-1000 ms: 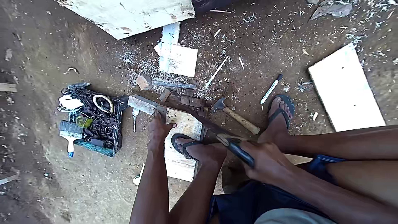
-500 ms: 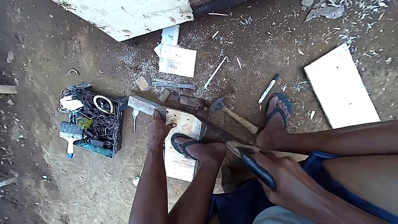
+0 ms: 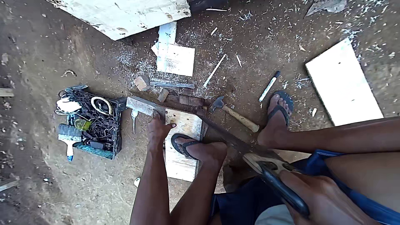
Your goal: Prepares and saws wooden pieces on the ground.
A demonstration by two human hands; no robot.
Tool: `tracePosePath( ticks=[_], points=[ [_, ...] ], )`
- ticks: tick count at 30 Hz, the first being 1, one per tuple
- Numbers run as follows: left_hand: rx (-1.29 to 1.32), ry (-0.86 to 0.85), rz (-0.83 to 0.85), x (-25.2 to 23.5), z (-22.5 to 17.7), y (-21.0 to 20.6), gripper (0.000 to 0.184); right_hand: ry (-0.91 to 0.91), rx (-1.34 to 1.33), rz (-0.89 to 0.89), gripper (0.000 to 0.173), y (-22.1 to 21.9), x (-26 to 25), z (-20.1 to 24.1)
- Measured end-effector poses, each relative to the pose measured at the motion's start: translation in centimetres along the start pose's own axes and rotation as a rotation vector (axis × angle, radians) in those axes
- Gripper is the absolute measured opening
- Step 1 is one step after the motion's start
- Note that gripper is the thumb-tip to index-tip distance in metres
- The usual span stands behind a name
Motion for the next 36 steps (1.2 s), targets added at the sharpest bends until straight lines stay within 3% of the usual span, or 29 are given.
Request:
tracePosePath(
  ticks=[2,4,6,10,13,15,17,20,22,25,27,30,33,36],
  points=[
    [-0.005,0.005,0.006,0.0,-0.2,0.1,0.117,0.02,0.058,-0.085,0.021,-2.4,-3.7,-0.3],
    [-0.004,0.01,0.006,0.2,-0.3,-0.2,0.115,-0.022,0.021,0.015,0.027,-5.0,-8.8,0.1],
    [0.003,0.009,-0.004,0.2,0.0,-0.1,0.114,-0.052,0.016,0.079,0.03,-5.9,-10.8,0.5],
    [-0.02,0.004,0.015,-0.1,-0.5,0.1,0.113,-0.005,0.036,-0.074,0.024,-2.8,-3.1,-0.8],
    [-0.022,0.009,0.009,-0.3,0.0,-0.1,0.115,-0.019,-0.045,0.053,0.02,0.7,1.4,-0.4],
    [-0.023,0.012,0.014,-0.2,-0.2,-0.2,0.115,0.003,0.007,-0.012,0.019,-0.5,-0.2,-0.2],
    [-0.024,0.018,0.014,-0.2,-0.4,-0.2,0.115,0.014,0.053,-0.078,0.021,-3.4,-5.1,-0.1],
    [-0.036,0.022,0.007,-0.2,-0.2,-0.2,0.117,-0.075,0.024,0.091,0.028,-5.6,-10.7,1.1],
    [-0.04,0.01,0.019,0.0,0.1,-0.6,0.117,-0.087,0.023,0.076,0.029,-5.4,-9.0,1.1],
    [-0.029,0.005,0.025,-0.2,-0.3,0.0,0.115,-0.01,0.067,-0.082,0.026,-2.7,-2.9,0.7],
    [-0.044,0.005,0.026,-0.3,-0.2,0.0,0.114,-0.022,0.012,0.0,0.023,-0.6,-0.3,1.0],
    [-0.03,0.0,0.016,-0.1,-0.4,-0.2,0.114,-0.017,0.084,-0.077,0.022,-2.6,-3.3,1.3],
    [-0.021,0.0,-0.004,-0.2,-0.4,0.0,0.119,-0.084,0.079,0.031,0.029,-5.1,-9.5,2.0],
    [-0.026,-0.011,-0.007,0.0,0.3,-0.4,0.12,-0.076,0.076,-0.005,0.028,-4.1,-6.9,1.9]
  ],
)
Point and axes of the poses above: each hand's wrist, its own x-axis away from the middle knuckle, its own y-axis out of the back of the hand, z = x × y, the point moved 5 cm from there along -x, towards the middle knuckle, and after that the axes turned 2 degrees about z, right-handed, at the moved point
